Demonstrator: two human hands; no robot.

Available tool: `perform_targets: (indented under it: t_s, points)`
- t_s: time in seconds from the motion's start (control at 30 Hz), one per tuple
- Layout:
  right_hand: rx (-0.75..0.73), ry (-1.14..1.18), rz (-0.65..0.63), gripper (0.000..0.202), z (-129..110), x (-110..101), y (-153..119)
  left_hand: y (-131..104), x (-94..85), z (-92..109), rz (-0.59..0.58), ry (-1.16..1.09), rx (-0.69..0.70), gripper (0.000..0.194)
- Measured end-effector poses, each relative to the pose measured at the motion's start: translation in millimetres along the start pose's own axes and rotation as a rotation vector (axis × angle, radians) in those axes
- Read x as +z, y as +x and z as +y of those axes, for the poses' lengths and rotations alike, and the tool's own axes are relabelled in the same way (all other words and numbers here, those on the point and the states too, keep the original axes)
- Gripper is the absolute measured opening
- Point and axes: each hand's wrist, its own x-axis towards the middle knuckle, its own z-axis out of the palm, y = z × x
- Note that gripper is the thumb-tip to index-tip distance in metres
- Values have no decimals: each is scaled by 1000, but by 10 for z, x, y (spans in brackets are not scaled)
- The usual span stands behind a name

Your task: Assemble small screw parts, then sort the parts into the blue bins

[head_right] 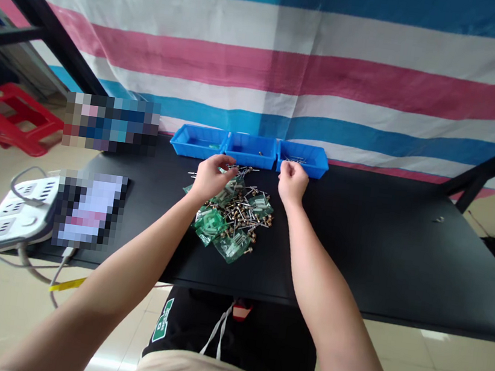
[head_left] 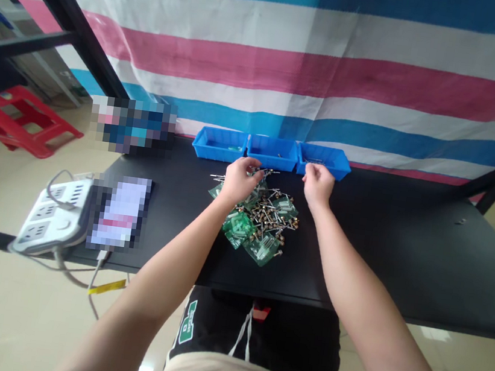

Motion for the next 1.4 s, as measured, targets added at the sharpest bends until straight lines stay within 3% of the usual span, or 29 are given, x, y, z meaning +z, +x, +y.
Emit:
perform_targets:
  t_s: [0.07, 0.17, 0.3, 0.4, 0.53, 0.77, 1.17, 1.4]
  points:
    - [-64, -94, -33, 31, -56, 17, -59, -19, -2, 11, -12, 175, 37, 23]
    - [-197, -266, -217, 31, -156, 56, -154, -50, 11, 31, -79, 416, 51, 28]
    - [-378, -444, -406, 48, -240, 99, -255, -87, 34, 42, -130, 620, 38, 31]
    - [-385, -548, -521, 55, -269, 111, -309, -105, 46, 28, -165, 681, 37, 31]
    - [-353, -619, -642, 48, -290, 113, -347, -111, 54, 8, -219, 703, 37, 32]
    - [-397, -574, -615, 30, -281, 122, -330, -97, 46, 26, -235, 709, 44, 31]
    - [-460, -513, -592, 25, -268, 119, -308, -61, 37, 19, -212, 684, -7, 27]
    - [-474, -509, -563, 29, -336, 102, -320, -62, 21, 77, -94, 655, 6, 28]
